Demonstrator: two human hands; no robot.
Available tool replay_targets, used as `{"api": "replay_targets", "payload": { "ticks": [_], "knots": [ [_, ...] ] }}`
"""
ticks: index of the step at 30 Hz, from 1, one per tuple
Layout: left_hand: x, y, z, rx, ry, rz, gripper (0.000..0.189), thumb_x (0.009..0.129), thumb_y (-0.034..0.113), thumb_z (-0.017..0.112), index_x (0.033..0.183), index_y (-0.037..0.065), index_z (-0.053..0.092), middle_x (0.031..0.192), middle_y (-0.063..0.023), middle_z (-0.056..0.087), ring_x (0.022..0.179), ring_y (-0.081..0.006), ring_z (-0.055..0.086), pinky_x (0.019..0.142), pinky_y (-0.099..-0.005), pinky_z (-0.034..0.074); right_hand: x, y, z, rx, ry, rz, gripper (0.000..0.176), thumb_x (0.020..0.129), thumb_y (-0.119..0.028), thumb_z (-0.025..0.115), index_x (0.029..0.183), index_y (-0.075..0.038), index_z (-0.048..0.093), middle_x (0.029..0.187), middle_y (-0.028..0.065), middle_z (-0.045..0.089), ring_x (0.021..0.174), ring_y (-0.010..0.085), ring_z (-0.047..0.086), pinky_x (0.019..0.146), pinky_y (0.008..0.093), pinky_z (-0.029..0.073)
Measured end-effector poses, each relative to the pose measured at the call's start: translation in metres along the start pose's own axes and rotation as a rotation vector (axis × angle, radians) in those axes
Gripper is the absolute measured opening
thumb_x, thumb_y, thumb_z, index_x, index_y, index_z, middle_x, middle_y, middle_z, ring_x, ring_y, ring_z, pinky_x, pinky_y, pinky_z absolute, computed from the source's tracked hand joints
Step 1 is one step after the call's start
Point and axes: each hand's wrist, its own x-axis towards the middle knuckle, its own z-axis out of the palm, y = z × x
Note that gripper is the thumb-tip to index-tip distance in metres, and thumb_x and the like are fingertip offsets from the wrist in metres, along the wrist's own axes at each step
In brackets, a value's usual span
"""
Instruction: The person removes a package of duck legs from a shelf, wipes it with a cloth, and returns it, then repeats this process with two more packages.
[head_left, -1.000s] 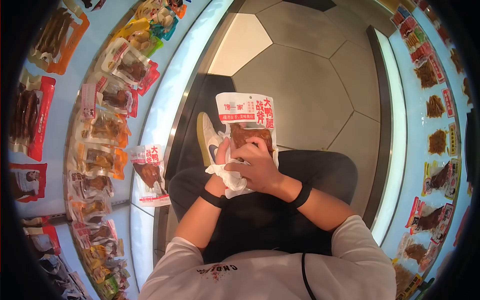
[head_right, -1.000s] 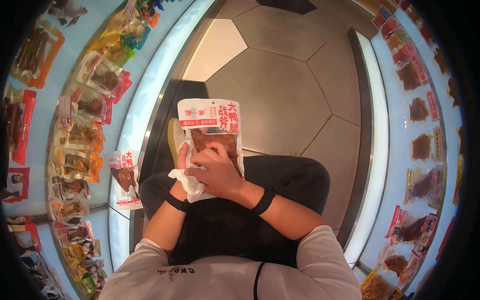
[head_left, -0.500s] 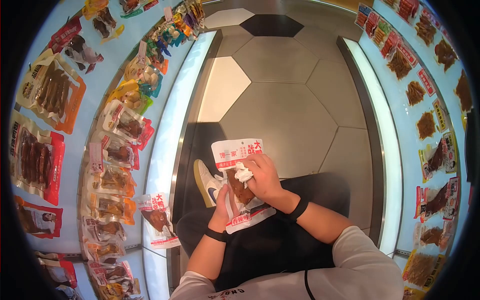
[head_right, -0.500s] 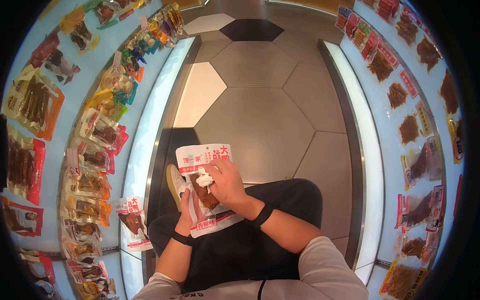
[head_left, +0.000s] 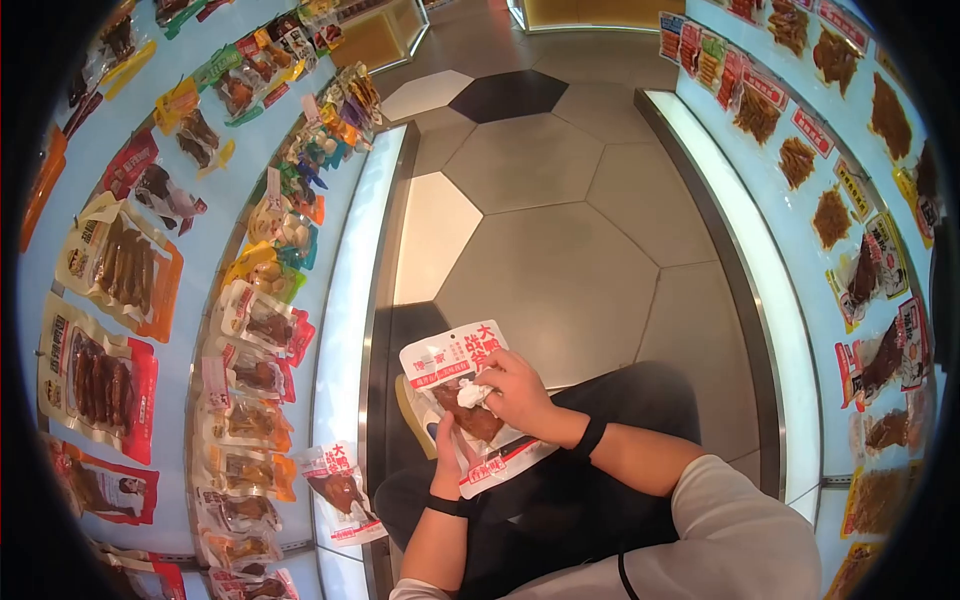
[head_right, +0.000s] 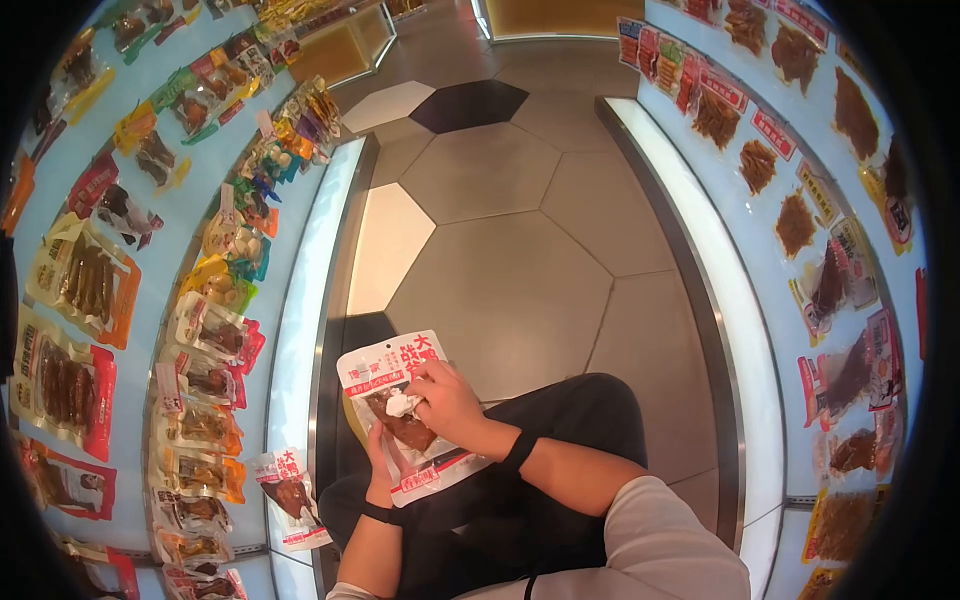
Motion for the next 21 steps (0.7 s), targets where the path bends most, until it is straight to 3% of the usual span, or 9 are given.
{"api": "replay_targets", "payload": {
  "ticks": [3,7,9,12,15,19,21],
  "knots": [
    [-0.006,-0.006,0.010,0.015,-0.105,-0.064,0.063,0.092,0.031,0.058,0.146,0.007,0.033,0.140,-0.0111,0.046,0.127,-0.0267,0.048,0.109,-0.0421,0.037,0.003,0.006,-0.005,-0.034,0.018,0.025,0.020,0.068,0.001,0.059,0.086,-0.005,0.067,0.092,0.0100,0.057,0.090,0.0323,0.058,0.078,0.0408,0.049],
    [0.003,-0.010,-0.006,0.256,0.076,-0.031,0.058,0.095,0.036,0.052,0.142,0.004,0.038,0.134,-0.0134,0.051,0.126,-0.0264,0.049,0.105,-0.0424,0.040,-0.005,-0.010,0.003,-0.076,-0.066,-0.131,0.028,0.072,-0.003,0.061,0.099,-0.002,0.066,0.106,0.0151,0.059,0.096,0.0344,0.059,0.082,0.0412,0.049],
    [0.001,-0.005,-0.002,0.150,0.058,-0.001,0.056,0.096,0.038,0.050,0.141,0.005,0.039,0.133,-0.0136,0.053,0.125,-0.0261,0.049,0.104,-0.0425,0.041,-0.009,-0.021,0.002,-0.115,-0.153,-0.180,0.030,0.078,-0.010,0.064,0.106,0.001,0.065,0.116,0.0183,0.059,0.102,0.0352,0.059,0.090,0.0427,0.047],
    [0.001,-0.003,0.004,0.056,0.071,0.036,0.057,0.097,0.042,0.047,0.141,0.007,0.039,0.135,-0.0126,0.051,0.126,-0.0262,0.048,0.106,-0.0429,0.039,-0.008,-0.029,0.003,-0.064,-0.140,-0.247,0.027,0.083,-0.012,0.063,0.106,0.001,0.065,0.117,0.0170,0.060,0.105,0.0340,0.059,0.093,0.0433,0.046],
    [0.001,-0.006,0.003,-0.016,0.078,0.058,0.059,0.098,0.045,0.045,0.143,0.009,0.037,0.140,-0.0112,0.047,0.129,-0.0268,0.046,0.109,-0.0433,0.036,-0.003,-0.008,0.006,-0.092,-0.113,-0.160,0.025,0.085,-0.013,0.061,0.107,0.000,0.064,0.122,0.0147,0.060,0.110,0.0312,0.058,0.095,0.0436,0.045],
    [0.001,-0.005,0.008,-0.031,0.089,0.037,0.064,0.097,0.050,0.044,0.146,0.010,0.033,0.144,-0.0103,0.044,0.132,-0.0274,0.043,0.111,-0.0436,0.033,-0.010,-0.012,0.009,-0.025,-0.184,-0.247,0.021,0.087,-0.009,0.060,0.106,0.001,0.065,0.125,0.0141,0.062,0.110,0.0325,0.061,0.101,0.0431,0.046],
    [0.002,-0.003,0.011,-0.060,0.046,0.049,0.066,0.097,0.052,0.043,0.147,0.011,0.032,0.145,-0.0100,0.043,0.133,-0.0274,0.042,0.111,-0.0438,0.033,-0.009,-0.005,0.009,-0.030,-0.211,-0.150,0.021,0.087,-0.009,0.060,0.105,0.000,0.065,0.126,0.0136,0.061,0.110,0.0319,0.061,0.103,0.0427,0.046]
  ]
}}
